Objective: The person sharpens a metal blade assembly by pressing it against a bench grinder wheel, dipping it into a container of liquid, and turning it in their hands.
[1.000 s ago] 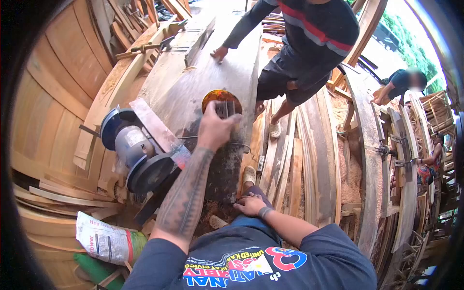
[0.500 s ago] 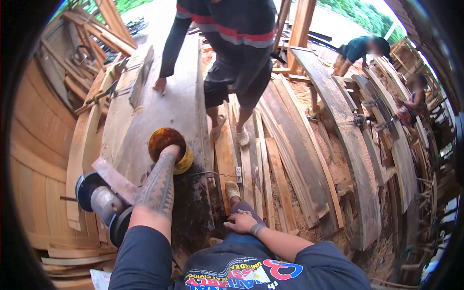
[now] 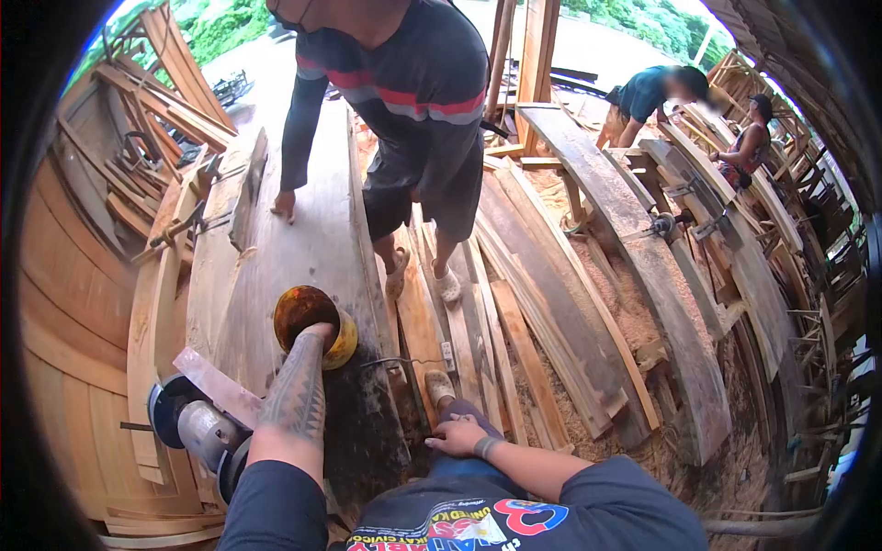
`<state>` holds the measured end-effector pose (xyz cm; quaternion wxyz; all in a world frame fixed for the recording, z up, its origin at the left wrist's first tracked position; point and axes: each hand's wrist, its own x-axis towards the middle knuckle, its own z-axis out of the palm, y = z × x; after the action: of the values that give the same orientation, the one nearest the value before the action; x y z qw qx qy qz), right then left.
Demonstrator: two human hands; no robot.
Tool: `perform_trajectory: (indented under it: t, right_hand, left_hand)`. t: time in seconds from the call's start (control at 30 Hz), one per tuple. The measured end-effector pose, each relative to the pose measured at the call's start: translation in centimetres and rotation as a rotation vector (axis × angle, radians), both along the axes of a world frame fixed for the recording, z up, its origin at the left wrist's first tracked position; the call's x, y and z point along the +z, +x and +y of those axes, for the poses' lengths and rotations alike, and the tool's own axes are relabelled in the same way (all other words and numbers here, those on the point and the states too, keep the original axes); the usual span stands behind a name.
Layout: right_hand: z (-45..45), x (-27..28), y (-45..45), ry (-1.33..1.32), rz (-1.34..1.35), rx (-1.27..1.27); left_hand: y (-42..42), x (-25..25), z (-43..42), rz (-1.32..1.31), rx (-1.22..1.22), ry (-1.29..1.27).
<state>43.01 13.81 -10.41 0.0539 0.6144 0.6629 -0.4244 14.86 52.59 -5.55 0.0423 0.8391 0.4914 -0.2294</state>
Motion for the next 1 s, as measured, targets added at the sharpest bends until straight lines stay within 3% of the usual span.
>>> perform_trajectory:
  t: [0.2,0.37,0.5,0.63,0.67,0.7,0.73,0.77,0.83,0.9,0.93,0.97,1.0]
  right_hand:
    - [-0.1,0.0,-0.3,0.005,0.016,0.007]
    - [-0.1,-0.1,-0.8,-0.001,0.017,0.032]
    - [0.0,-0.5,-1.3,0.000,0.003,0.060]
    - [-0.1,-2.1,-1.7,0.059,-0.039,0.040]
    - [0.6,-2.6,-1.3,0.031,0.007,0.046]
    - [1.2,-3.5,-0.5,0.115,0.216,0.010]
    - [2.2,-4.8,-0.2,0.228,0.288,-0.066]
    - [3.6,-3.1,-0.4,0.088,0.313,-0.268]
    - [7.2,3.0,-0.7,0.276,0.444,-0.350]
    - [11.1,8.1,-1.7,0.277,0.645,-0.451]
    - [13.2,8.6,-1.8,0.417,0.606,-0.384]
    - [14.4,12.4,-2.8,0.439,0.638,-0.346]
    - [15.7,13.5,-3.4,0.414,0.711,-0.334]
  left_hand:
    - [0.5,0.7,-0.5,-0.089,-0.055,-0.120]
    - [3.0,10.3,-5.2,-0.191,0.370,-0.084]
    - [2.9,14.0,-7.9,-0.289,0.427,0.066]
    - [2.1,16.1,-10.6,-0.616,0.564,0.253]
    - [2.0,16.2,-11.6,-0.760,0.623,0.294]
    - [2.2,16.7,-13.1,-0.901,0.688,0.336]
    - [1.8,16.7,-14.2,-1.041,0.758,0.385]
    - [1.0,13.5,-13.5,-1.187,0.781,0.414]
    - [2.0,10.3,-14.2,-1.988,1.018,-0.013]
    - [1.2,11.9,-17.3,-2.228,1.287,-0.593]
    - [1.6,12.9,-18.4,-2.417,1.396,-0.721]
    - [1.6,12.7,-19.2,-2.530,1.418,-0.717]
    - [1.1,13.8,-20.2,-2.580,1.514,-0.872]
